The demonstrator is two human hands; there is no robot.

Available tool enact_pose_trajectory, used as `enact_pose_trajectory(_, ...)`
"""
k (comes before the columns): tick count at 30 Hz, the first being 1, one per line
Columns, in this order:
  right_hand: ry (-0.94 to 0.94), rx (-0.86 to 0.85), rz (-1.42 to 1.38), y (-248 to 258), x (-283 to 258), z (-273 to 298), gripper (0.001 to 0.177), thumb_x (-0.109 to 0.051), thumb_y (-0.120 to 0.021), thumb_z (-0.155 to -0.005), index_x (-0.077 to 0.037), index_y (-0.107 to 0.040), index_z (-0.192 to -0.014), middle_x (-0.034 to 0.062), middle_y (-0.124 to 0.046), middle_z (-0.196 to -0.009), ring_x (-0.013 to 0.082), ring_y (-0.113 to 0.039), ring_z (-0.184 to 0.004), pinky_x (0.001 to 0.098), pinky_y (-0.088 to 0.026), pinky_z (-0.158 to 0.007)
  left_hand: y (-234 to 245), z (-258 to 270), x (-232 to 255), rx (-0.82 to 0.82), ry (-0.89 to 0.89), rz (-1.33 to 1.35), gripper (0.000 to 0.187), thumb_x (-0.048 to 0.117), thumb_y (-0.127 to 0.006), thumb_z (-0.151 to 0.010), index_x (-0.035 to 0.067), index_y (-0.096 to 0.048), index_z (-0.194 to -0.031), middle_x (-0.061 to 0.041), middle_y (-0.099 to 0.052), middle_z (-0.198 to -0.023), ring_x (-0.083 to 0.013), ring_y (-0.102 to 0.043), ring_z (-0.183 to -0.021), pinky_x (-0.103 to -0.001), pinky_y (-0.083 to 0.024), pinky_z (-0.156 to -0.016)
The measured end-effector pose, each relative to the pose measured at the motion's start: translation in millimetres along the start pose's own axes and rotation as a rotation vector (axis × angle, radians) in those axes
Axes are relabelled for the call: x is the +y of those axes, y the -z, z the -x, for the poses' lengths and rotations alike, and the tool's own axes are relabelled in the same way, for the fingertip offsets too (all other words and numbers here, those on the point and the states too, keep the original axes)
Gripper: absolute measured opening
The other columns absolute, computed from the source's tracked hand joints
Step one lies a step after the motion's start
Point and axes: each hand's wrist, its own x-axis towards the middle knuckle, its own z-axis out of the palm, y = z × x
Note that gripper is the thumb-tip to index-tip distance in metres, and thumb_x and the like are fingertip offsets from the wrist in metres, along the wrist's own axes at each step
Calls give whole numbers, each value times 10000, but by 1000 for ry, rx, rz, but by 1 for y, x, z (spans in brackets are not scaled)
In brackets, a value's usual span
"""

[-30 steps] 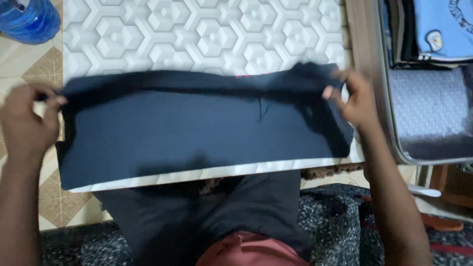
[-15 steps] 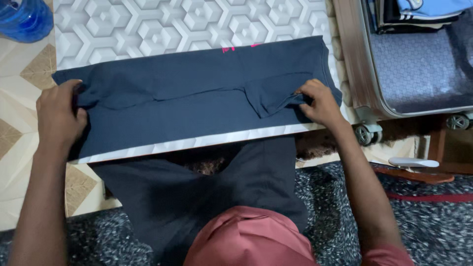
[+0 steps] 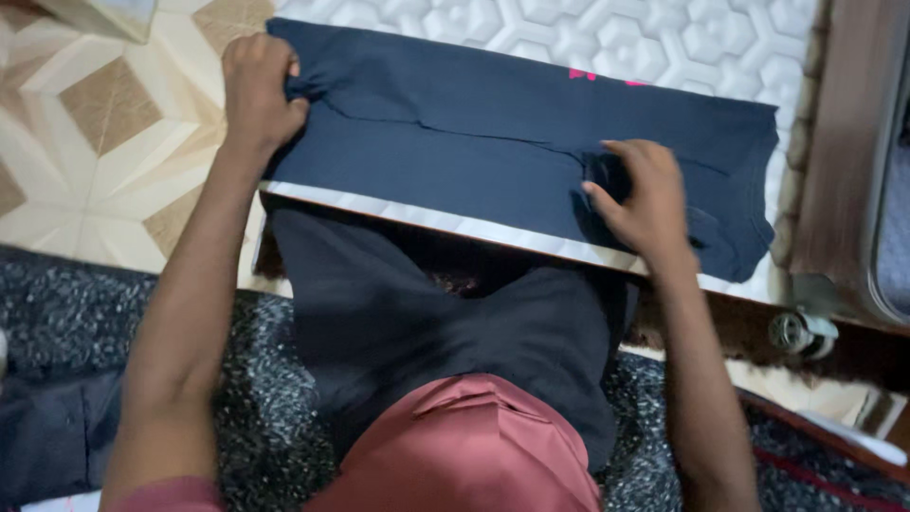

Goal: The person folds a shirt on a low surface and places it into a suitcase.

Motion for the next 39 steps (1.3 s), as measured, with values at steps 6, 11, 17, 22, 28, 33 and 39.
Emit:
enact_pose_trajectory(6,93,26,36,-63,-3,-45,231,-85,-789,-901,-53,-754,-1127,153,-663,-1077,367,-595,-1019,442,-494,-893,6,8,-9,59,113,-2,271,-52,-749,-721,56,-562,-885,-127,-577,-1000,-373,-553,-1026,-486,-426,-989)
enact_pose_trajectory(11,126,74,29,-73,10,-53,27,-35,-755,-952,-46,-748,-975,142,-639,-926,351,-586,-925,457,-466,-825,11,21,-21,157,336,164,223,-127,-652,-791,20,-519,-893,-112,-593,-1033,-325,-589,-1034,-444,-453,-892)
enact_pose_trajectory(17,80,73,-121,-73,18,-47,26,-26,-723,-988,-22,-716,-1013,139,-655,-962,338,-595,-917,437,-465,-830,28,29,-8,239,155,-45,222,-178,-652,-762,5,-554,-842,-106,-604,-1075,-302,-580,-1053,-448,-462,-915)
enact_pose_trajectory(22,99,34,-114,-72,21,-47,32,-30,-721,-991,-14,-695,-998,145,-645,-967,353,-584,-940,450,-459,-862,12,31,-32,196,332,65,280,-200,-525,-793,34,-654,-875,-120,-643,-1116,-291,-638,-1077,-392,-520,-928)
enact_pose_trajectory(28,111,25,-99,-72,18,-46,29,-28,-720,-975,-21,-699,-994,136,-643,-989,348,-565,-955,441,-445,-876,-43,-9,-90,249,651,413,111,111,-744,-938,25,-674,-944,-107,-722,-898,-232,-723,-850,-340,-544,-787)
enact_pose_trajectory(33,109,38,-102,-71,13,-45,37,-34,-738,-942,-44,-727,-975,121,-646,-979,336,-566,-965,434,-450,-875,-94,-35,-112,218,517,255,451,286,-957,-824,-10,-617,-815,-151,-680,-810,-297,-677,-760,-409,-526,-702)
enact_pose_trajectory(39,74,40,-126,-67,7,-45,62,-65,-759,-918,-56,-748,-979,110,-675,-990,321,-590,-982,419,-468,-888,-100,-47,-102,195,685,113,320,256,-876,-818,24,-677,-915,-168,-676,-845,-343,-667,-807,-454,-509,-728)
